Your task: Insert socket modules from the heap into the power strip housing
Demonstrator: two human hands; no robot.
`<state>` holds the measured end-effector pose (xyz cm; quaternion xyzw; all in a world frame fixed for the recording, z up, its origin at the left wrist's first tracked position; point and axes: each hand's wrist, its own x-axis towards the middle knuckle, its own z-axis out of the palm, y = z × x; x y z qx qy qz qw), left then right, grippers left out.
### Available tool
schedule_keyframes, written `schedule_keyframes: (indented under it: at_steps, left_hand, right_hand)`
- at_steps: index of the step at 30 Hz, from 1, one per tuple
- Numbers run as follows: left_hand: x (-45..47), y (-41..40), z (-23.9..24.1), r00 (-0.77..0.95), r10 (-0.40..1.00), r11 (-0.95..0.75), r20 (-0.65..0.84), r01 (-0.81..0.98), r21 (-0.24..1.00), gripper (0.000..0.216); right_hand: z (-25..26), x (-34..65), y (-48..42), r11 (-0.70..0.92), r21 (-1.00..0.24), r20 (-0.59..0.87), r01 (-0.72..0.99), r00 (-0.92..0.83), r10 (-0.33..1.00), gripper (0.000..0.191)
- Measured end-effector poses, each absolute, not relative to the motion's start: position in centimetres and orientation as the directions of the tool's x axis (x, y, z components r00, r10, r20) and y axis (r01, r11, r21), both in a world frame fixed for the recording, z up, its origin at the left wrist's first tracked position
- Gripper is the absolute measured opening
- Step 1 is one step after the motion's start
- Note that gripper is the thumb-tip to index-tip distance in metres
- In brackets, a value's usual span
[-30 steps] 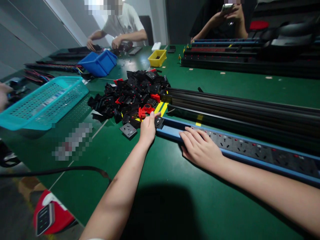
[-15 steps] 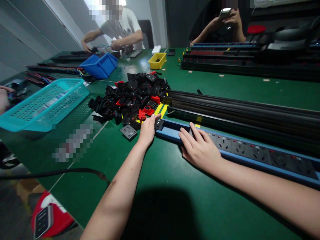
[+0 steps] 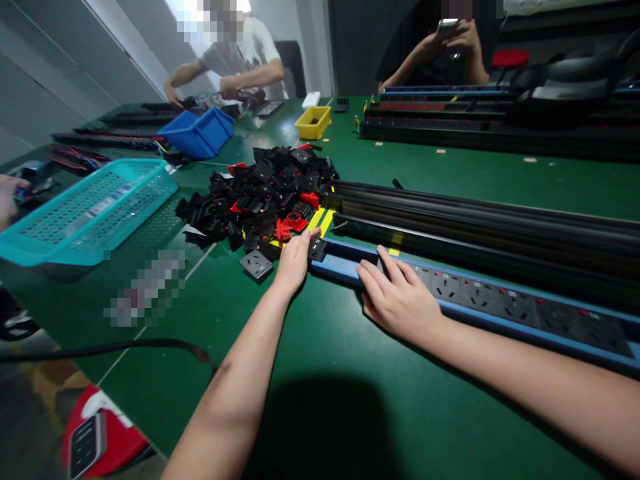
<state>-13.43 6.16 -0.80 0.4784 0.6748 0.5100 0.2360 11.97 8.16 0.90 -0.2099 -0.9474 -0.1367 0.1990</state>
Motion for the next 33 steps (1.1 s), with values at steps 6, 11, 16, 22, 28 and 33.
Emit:
schedule_keyframes:
  at_steps: [6,11,16,22,28,33]
  left_hand:
    - [-13.51,6.05,-0.84,-0.425,0.891,0.030,0.158,0.405,0.914,0.060]
    - [-13.50,5.97,-0.86,-0.425,0.891,0.031,0.162,0.412,0.911,0.061]
    - [-13.57,6.09,-1.05,-0.418,0.890,0.021,0.185,0.442,0.897,0.061]
    - [-13.16,5.70,-0.59,-0.416,0.895,0.061,0.160,0.469,0.881,0.071]
    - [-13.10,5.56,-0.43,-0.406,0.899,0.061,0.163,0.486,0.872,0.069]
    - [-13.31,5.70,-0.69,-0.399,0.899,0.048,0.178,0.495,0.868,0.066]
  right_hand:
    - [0.82,12.00,8.13,0.867,0.193,0.431,0.459,-0.834,0.345,0.045]
    - [0.87,11.99,8.10,0.870,0.190,0.434,0.455,-0.834,0.341,0.046]
    - [0.91,11.98,8.07,0.870,0.196,0.439,0.452,-0.834,0.334,0.046]
    - [0.76,11.94,8.07,0.865,0.204,0.447,0.459,-0.830,0.335,0.046]
    - [0.75,11.87,8.05,0.855,0.218,0.453,0.470,-0.825,0.338,0.045]
    - [0.60,11.92,7.87,0.844,0.225,0.471,0.488,-0.812,0.344,0.044]
